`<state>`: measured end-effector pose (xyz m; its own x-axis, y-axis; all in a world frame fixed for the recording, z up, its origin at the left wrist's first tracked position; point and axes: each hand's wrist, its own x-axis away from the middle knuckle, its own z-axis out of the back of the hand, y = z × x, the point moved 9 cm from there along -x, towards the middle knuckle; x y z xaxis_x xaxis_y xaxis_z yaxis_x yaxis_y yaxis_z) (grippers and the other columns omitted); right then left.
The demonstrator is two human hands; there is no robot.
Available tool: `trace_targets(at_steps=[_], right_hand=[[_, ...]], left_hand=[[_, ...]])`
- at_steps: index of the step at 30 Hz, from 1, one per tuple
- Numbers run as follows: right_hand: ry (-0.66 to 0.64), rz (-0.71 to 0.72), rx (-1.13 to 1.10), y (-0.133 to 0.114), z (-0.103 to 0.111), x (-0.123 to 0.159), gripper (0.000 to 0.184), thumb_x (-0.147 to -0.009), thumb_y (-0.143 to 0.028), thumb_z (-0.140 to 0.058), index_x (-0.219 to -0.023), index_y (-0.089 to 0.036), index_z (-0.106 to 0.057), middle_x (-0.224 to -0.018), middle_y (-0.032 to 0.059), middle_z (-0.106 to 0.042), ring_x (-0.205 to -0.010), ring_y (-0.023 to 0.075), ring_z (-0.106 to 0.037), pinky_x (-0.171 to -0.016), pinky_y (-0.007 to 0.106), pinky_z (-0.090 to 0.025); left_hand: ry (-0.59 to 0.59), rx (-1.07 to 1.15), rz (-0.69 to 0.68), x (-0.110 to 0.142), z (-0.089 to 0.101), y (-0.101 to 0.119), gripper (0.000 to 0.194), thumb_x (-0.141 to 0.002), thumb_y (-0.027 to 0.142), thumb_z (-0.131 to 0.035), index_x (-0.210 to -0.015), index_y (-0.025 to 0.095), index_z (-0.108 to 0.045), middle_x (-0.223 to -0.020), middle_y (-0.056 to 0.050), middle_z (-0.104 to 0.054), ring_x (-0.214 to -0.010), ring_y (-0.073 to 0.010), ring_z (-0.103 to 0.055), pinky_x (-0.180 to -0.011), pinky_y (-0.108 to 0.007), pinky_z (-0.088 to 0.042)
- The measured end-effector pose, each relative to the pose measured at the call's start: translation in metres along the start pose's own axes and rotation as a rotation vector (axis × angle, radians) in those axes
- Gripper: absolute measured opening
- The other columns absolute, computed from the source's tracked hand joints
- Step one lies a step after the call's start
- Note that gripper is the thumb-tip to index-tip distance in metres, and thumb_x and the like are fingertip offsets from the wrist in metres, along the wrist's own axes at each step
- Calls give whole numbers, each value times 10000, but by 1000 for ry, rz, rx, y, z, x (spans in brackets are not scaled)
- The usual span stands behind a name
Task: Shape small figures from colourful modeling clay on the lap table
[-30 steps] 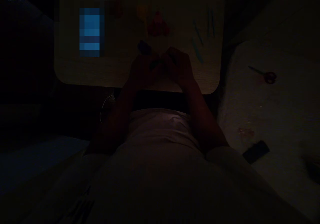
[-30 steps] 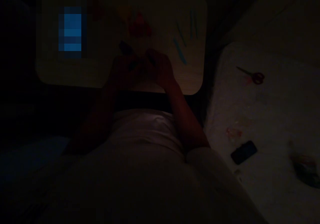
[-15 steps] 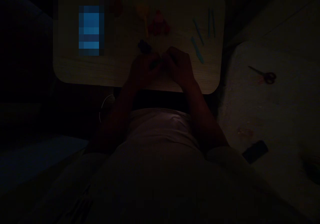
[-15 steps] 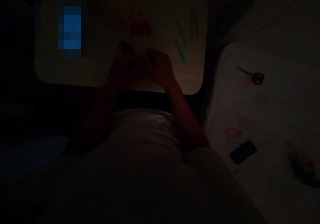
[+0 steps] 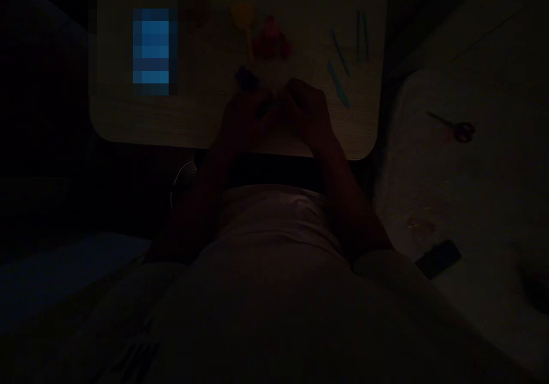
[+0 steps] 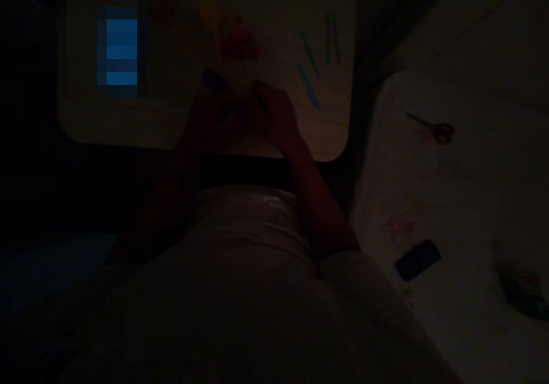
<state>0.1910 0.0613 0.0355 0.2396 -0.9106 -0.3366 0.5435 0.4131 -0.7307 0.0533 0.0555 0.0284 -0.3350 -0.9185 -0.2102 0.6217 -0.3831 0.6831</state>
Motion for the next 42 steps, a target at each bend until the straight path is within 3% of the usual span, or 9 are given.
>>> trace_targets(at_steps=[6,14,22,33,38,42], right_hand=[[-27,-47,-54,6,-3,1,547,-1088,-746,-450,-848,-268,-566,-820,29,-621,-890,276,-661,-846,419,-545],[-19,17,10,-5,1,0,586,-1114,-747,-341,-812,-269,-496,-806,28,-617,-791,235,-619,-781,380,-502],[-12,1,10,-3,1,1,574,-1115,-738,-368,-814,-268,-500,-800,21,-607,-796,238,-614,-791,387,-497],[-64,-55,31,4,-5,-2,513,-1081,-746,-478,-869,-285,-554,-886,35,-669,-893,265,-649,-842,392,-518],[-45,-19,24,-2,-2,-2,552,-1106,-749,-385,-829,-285,-495,-853,24,-648,-848,242,-631,-825,381,-508],[-53,-40,0,-3,-1,-1,542,-1112,-734,-379,-840,-284,-509,-855,26,-650,-863,247,-637,-831,384,-506]], left_hand=[[5,6,-5,0,-1,-5,254,-1005,478,-624,-1065,258,-735,-1051,-72,-776,-1045,-312,-717,-939,-437,-560],[-13,-11,-4,-1,-1,0,236,-1001,428,-619,-1019,215,-720,-1016,-77,-760,-1017,-307,-724,-932,-423,-556],[-14,20,38,0,-1,-4,235,-1011,443,-605,-1002,229,-701,-1008,-84,-744,-1062,-322,-716,-944,-439,-547],[8,-64,3,1,2,-1,229,-1001,451,-610,-1015,246,-711,-984,-35,-763,-959,-272,-713,-863,-428,-556],[-17,-36,28,1,1,-4,239,-1004,477,-609,-1051,261,-699,-1024,-37,-757,-1011,-285,-702,-891,-435,-540],[-10,-41,-10,0,2,0,288,-1007,494,-583,-1024,228,-689,-977,-40,-756,-919,-262,-689,-838,-431,-538]])
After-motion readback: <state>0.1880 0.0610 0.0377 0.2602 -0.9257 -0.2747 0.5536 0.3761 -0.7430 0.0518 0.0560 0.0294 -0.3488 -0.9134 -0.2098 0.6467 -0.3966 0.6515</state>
